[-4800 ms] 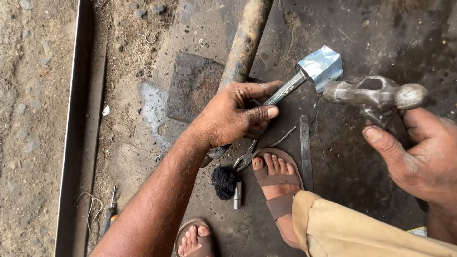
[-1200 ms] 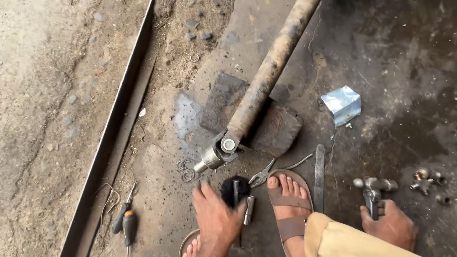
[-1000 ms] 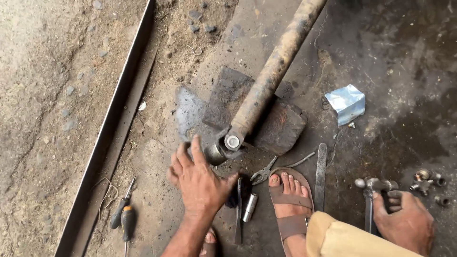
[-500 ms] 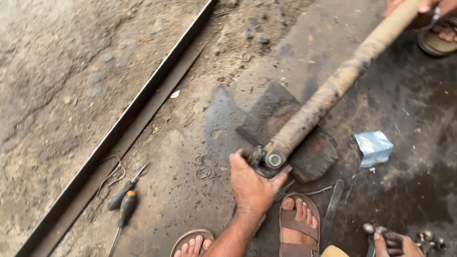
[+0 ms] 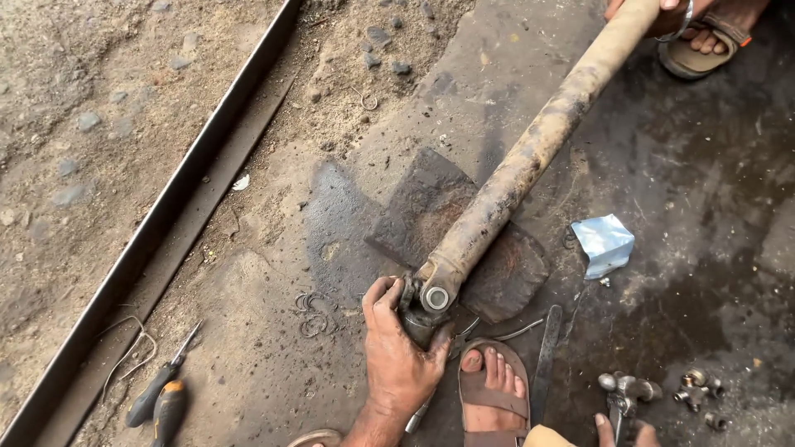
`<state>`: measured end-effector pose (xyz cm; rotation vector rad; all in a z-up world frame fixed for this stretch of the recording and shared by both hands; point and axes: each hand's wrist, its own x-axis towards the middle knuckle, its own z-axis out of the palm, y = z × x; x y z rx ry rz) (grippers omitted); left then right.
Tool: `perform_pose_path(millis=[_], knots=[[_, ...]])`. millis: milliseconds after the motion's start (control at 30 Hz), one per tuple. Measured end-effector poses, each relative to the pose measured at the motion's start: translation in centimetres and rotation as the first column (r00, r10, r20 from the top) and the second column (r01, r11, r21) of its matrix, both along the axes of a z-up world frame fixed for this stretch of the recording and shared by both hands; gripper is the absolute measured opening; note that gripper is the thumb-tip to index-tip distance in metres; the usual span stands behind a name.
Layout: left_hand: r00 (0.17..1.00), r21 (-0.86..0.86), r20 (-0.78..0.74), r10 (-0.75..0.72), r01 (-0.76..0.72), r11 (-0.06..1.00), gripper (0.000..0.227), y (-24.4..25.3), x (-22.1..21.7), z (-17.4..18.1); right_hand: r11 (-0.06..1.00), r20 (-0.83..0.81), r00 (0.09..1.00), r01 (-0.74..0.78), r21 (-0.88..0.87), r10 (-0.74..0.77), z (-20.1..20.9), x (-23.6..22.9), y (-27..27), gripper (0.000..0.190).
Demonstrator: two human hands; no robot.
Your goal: The person works on a rusty driveshaft lying on the workshop floor, fitting a universal joint into the yoke. They position the joint and bearing cups by hand, then use a hammer and a metal punch to drive the cups into place, at one point holding a chisel while striking it, and press components in with pliers between hammer strikes.
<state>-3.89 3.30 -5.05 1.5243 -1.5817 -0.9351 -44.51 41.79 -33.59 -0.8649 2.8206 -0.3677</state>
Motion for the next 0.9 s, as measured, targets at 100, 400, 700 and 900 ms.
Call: perform_pose_path(millis=[100, 400, 700, 900], knots=[[1.000, 0.013, 0.026, -0.009, 0.008, 1.000, 0.086, 0.2, 0.1, 0.0, 1.000, -0.062, 0.998, -0.028, -0.010, 0.027, 1.3, 2.0, -0.1, 0.049], [0.994, 0.094, -0.037, 0.105, -0.101, 0.990, 0.084, -0.1, -0.2, 1.8, 0.944, 0.348, 0.906, -0.136, -0.299, 0.241, 30.1, 1.8, -24.1, 0.025], [0.993, 0.353, 0.000, 0.121, -0.113, 0.929, 0.076, 2.1, -0.1, 0.8, 0.011, 0.463, 0.306, -0.843, 0.538, 0.832, 53.9, 24.2, -49.8, 0.057], [0.992, 0.476, -0.005, 0.128, -0.110, 0.873, 0.070, 1.9, 1.1, 2.8, -0.224, 0.270, -0.033, -0.660, 0.717, 0.962, 50.7, 34.2, -51.7, 0.055]])
